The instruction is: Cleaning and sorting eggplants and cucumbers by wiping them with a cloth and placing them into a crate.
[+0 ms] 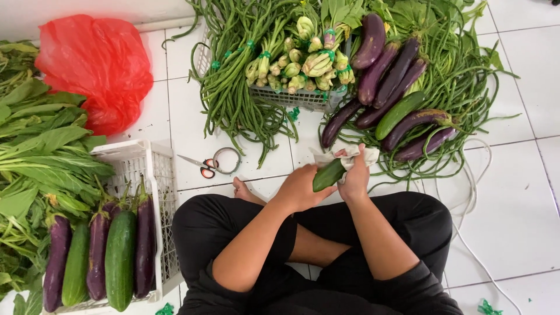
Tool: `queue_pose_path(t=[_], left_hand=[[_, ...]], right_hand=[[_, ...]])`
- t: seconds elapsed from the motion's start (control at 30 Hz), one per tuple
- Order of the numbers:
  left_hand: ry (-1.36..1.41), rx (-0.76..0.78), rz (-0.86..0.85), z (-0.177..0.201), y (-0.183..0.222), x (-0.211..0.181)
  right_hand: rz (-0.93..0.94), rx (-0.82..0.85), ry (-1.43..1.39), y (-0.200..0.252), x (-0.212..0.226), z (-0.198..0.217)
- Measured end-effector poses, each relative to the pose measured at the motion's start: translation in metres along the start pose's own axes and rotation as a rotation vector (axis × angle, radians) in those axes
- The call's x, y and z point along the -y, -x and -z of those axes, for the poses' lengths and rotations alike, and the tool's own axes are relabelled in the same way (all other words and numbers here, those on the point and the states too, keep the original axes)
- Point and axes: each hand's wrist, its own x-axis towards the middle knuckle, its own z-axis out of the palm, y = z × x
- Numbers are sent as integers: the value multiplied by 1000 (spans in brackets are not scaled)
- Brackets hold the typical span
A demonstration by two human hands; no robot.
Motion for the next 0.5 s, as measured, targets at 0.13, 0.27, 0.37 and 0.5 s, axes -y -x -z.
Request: queue_pose_path(t=[0.13,0.27,0.37,0.5], left_hand=[[187,122,54,-26,-11,39],[483,183,116,-18,-4,21],[734,182,156,4,9,-8],[1220,-30,-57,-60,-39,102]], right_hand=[[8,-114,-45,5,-12,7],[343,567,382,18,1,-2],[324,715,312,9,-9,5],[407,829,465,26,-5,-7]])
